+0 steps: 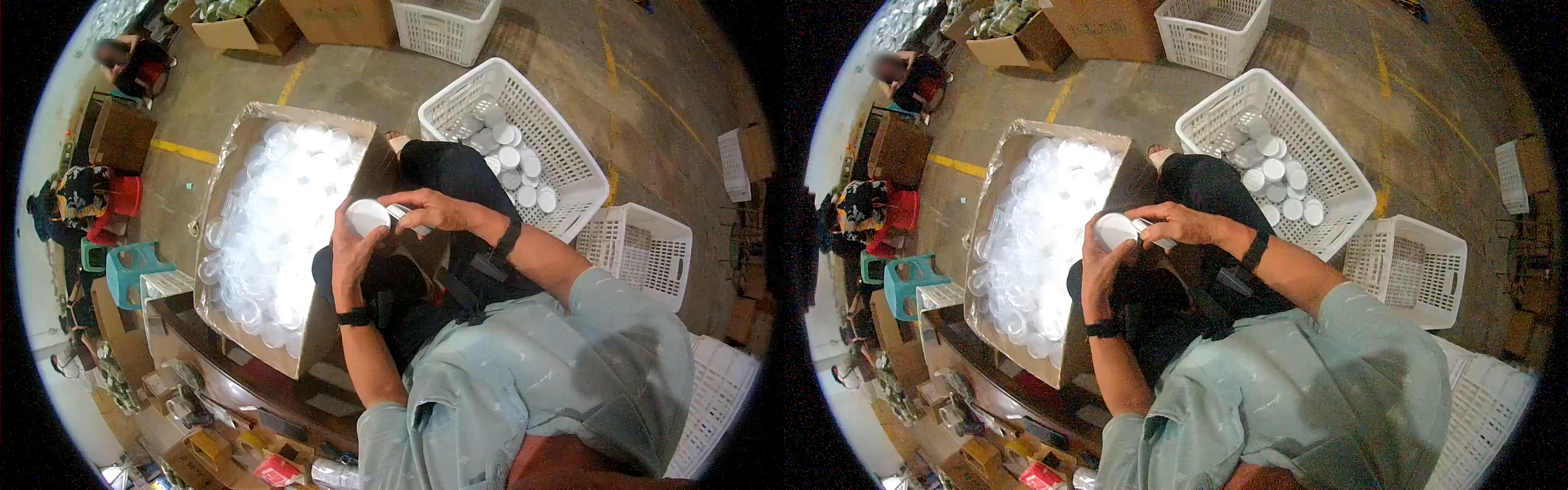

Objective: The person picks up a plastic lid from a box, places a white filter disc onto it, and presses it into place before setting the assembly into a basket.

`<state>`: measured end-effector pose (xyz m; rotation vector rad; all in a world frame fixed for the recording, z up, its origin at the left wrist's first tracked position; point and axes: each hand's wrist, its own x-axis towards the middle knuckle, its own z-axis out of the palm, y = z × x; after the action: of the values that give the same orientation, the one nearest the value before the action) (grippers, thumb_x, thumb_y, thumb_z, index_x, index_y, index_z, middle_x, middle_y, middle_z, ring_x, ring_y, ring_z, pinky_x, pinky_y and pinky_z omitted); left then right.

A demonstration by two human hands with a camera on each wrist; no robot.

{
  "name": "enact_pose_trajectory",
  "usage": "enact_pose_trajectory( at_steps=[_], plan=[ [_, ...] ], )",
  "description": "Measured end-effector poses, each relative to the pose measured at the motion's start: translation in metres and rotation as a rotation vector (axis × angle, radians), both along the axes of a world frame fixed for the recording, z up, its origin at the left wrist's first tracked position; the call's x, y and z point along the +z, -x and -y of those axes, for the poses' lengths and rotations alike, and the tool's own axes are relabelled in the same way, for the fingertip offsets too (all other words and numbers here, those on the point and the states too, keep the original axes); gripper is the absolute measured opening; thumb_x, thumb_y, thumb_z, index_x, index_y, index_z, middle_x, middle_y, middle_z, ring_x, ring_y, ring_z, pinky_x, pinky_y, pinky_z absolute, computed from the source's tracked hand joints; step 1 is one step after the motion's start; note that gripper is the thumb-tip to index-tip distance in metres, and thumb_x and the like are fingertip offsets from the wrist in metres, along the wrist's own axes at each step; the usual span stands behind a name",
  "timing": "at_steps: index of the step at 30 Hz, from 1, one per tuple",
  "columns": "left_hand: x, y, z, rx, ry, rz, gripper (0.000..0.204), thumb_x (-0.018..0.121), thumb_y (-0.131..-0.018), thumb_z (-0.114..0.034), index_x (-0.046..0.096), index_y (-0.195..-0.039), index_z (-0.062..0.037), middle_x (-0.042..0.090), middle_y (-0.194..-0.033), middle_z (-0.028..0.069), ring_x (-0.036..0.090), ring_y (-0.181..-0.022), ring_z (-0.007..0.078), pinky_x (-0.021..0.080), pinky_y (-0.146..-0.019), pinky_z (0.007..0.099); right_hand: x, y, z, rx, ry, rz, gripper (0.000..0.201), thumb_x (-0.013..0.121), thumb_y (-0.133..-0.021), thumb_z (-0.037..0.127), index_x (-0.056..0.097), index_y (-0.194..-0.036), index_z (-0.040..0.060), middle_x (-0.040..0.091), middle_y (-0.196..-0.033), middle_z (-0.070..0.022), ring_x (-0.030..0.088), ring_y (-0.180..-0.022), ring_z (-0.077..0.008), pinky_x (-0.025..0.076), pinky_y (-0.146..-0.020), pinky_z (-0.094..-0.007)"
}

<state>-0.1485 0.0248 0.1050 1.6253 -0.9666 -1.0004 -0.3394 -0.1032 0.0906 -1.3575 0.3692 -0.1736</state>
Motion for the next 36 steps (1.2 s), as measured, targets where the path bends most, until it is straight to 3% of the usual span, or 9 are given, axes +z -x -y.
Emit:
enact_pose_trajectory(
  at_steps=[11,13,14,19,23,28,36],
  plan=[
    [-0.001,-0.001,0.001,0.021,-0.031,-0.121,0.075,0.080,-0.077,-0.013,0.042,-0.139,0.0016,0.062,-0.116,0.0204,0.066,-0.098,0.0263,0.058,-0.077,0.0343,0.007,-0.001,0.000,0.007,0.004,0.011,0.070,0.059,-0.085,0.031,0.045,-0.149,0.0045,0.065,-0.119,-0.0124,0.066,-0.099,-0.0174,0.056,-0.069,-0.0282],
    [-0.006,-0.003,0.003,0.047,0.024,0.155,0.074,0.082,-0.077,-0.017,0.044,-0.138,0.0019,0.063,-0.116,0.0207,0.065,-0.098,0.0266,0.057,-0.079,0.0350,0.015,0.001,0.000,0.026,0.026,-0.003,0.070,0.060,-0.084,0.031,0.046,-0.148,0.0055,0.066,-0.117,-0.0119,0.066,-0.099,-0.0171,0.055,-0.071,-0.0282],
    [-0.009,-0.003,0.004,0.048,0.022,0.155,0.074,0.082,-0.077,-0.017,0.044,-0.138,0.0019,0.063,-0.116,0.0207,0.065,-0.098,0.0266,0.057,-0.079,0.0350,0.017,0.001,0.000,0.042,0.053,-0.015,0.070,0.060,-0.084,0.031,0.047,-0.148,0.0064,0.067,-0.115,-0.0113,0.066,-0.098,-0.0168,0.055,-0.072,-0.0283],
    [-0.008,-0.002,0.005,0.075,-0.014,-0.012,0.067,0.083,-0.077,-0.022,0.050,-0.132,0.0015,0.065,-0.111,0.0192,0.067,-0.091,0.0256,0.058,-0.074,0.0343,0.011,0.001,0.000,0.036,0.070,0.012,0.068,0.061,-0.085,0.030,0.048,-0.148,0.0068,0.068,-0.112,-0.0106,0.066,-0.098,-0.0171,0.054,-0.077,-0.0290],
    [-0.011,-0.004,0.006,0.074,-0.043,0.055,0.064,0.084,-0.077,-0.023,0.053,-0.128,0.0014,0.066,-0.107,0.0178,0.067,-0.092,0.0246,0.058,-0.074,0.0341,-0.006,-0.002,-0.002,0.019,0.139,0.078,0.068,0.062,-0.086,0.027,0.046,-0.148,0.0057,0.067,-0.114,-0.0103,0.066,-0.100,-0.0179,0.053,-0.081,-0.0304],
    [0.007,0.000,0.010,0.132,-0.071,0.021,0.044,0.081,-0.081,-0.023,0.062,-0.112,0.0027,0.069,-0.096,0.0124,0.066,-0.085,0.0205,0.055,-0.073,0.0320,0.006,0.000,0.000,0.055,0.055,0.002,0.068,0.063,-0.087,0.026,0.044,-0.149,0.0044,0.065,-0.118,-0.0110,0.064,-0.105,-0.0182,0.051,-0.090,-0.0312],
    [-0.011,-0.005,0.009,0.203,-0.013,-0.177,0.031,0.077,-0.085,-0.022,0.066,-0.102,0.0018,0.069,-0.088,0.0086,0.064,-0.078,0.0158,0.052,-0.070,0.0303,0.003,-0.003,-0.001,0.082,0.076,0.049,0.066,0.063,-0.088,0.022,0.044,-0.149,0.0044,0.064,-0.122,-0.0116,0.064,-0.107,-0.0185,0.051,-0.094,-0.0326]
  ],
)
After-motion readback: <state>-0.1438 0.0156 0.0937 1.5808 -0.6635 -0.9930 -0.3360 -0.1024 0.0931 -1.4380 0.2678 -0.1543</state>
